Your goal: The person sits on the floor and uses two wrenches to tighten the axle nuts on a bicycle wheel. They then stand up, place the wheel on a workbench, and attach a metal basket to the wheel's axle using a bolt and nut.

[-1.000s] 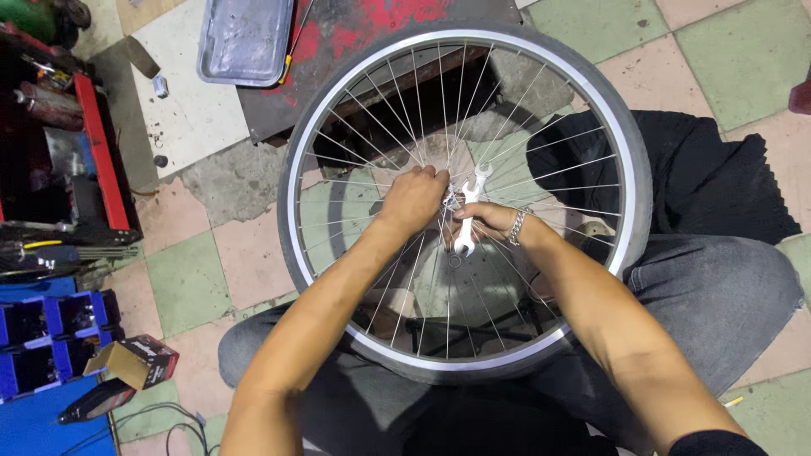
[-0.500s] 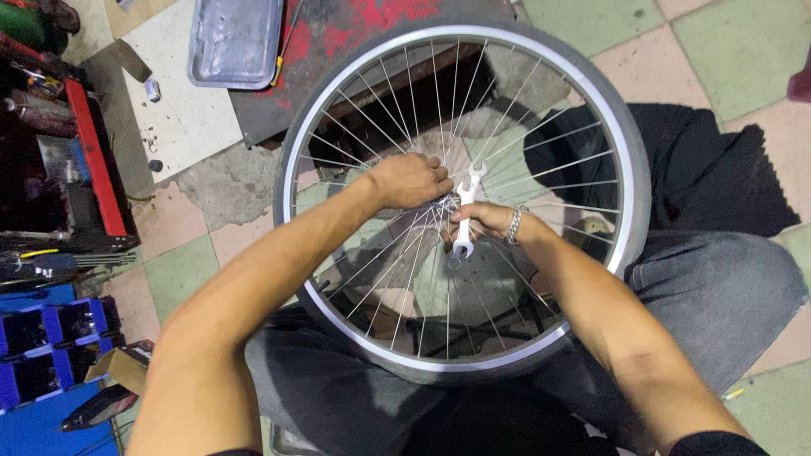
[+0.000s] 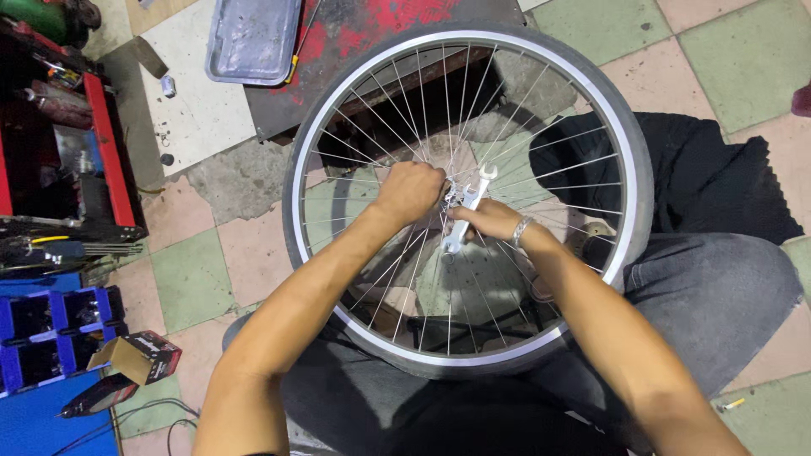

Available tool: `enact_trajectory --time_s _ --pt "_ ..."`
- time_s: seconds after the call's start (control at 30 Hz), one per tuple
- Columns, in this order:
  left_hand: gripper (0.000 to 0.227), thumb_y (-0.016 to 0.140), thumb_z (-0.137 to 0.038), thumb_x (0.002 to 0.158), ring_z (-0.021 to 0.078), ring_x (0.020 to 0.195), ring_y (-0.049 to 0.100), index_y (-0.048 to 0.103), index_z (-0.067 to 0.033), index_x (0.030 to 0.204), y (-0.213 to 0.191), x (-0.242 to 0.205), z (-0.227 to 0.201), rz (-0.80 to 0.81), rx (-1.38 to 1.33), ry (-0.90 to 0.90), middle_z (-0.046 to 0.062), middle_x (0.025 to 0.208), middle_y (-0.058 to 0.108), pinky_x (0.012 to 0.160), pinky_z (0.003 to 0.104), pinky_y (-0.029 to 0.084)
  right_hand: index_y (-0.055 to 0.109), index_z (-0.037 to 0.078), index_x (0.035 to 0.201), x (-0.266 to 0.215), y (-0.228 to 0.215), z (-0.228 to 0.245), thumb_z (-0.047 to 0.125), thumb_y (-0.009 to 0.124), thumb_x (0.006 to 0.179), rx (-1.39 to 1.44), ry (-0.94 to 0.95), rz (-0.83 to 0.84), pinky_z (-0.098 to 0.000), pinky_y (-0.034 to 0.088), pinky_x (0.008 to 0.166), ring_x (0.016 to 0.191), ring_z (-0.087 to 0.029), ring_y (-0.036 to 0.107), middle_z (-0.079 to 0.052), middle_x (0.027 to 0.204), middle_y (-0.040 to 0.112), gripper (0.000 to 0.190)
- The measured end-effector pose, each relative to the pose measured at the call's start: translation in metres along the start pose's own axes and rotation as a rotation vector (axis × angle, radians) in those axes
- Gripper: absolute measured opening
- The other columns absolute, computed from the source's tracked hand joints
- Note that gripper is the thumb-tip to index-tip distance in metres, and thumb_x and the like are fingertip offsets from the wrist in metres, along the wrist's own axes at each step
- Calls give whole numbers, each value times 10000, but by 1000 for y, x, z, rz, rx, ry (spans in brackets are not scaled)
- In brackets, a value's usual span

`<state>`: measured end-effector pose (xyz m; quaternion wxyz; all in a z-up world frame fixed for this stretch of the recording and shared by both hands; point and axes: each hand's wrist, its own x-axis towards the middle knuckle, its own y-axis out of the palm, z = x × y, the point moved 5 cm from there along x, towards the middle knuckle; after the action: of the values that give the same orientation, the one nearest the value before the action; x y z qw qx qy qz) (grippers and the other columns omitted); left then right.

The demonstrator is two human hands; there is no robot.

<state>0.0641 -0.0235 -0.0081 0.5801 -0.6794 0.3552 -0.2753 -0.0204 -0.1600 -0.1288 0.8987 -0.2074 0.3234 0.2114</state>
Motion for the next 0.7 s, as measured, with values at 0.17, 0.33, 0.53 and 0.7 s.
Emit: enact_trajectory --time_s 0.17,0.33,0.53,0.7 --pt "269 625 -239 915 408 737 699 714 -33 768 -11 -4 -3 -44 -79 47 207 761 710 697 514 556 738 19 913 -23 6 7 602 464 1025 -157 -317 -384 -445 512 683 705 -336 668 -194 740 691 653" --pt "238 609 -201 891 408 729 703 731 -43 761 -9 0 -4 27 -49 -57 229 760 709 715 505 563 752 98 893 -41 3 8 475 404 997 90 -233 -427 -460 518 620 618 -355 708 -182 609 679 524" --pt "161 613 -124 824 370 745 732 741 -51 759 17 8 -10 -51 67 -185 215 813 732 669 480 586 627 -19 715 -72 13 8 361 468 1073 5 -383 -736 -491 456 583 564 -372 606 -208 618 600 546" --pt "145 594 -89 814 373 852 734 709 -27 878 13 4 -9 -170 41 62 206 886 742 762 473 582 703 -4 774 -73 11 4 312 498 1063 89 -475 -729 -484 461 590 597 -364 622 -191 633 622 475"
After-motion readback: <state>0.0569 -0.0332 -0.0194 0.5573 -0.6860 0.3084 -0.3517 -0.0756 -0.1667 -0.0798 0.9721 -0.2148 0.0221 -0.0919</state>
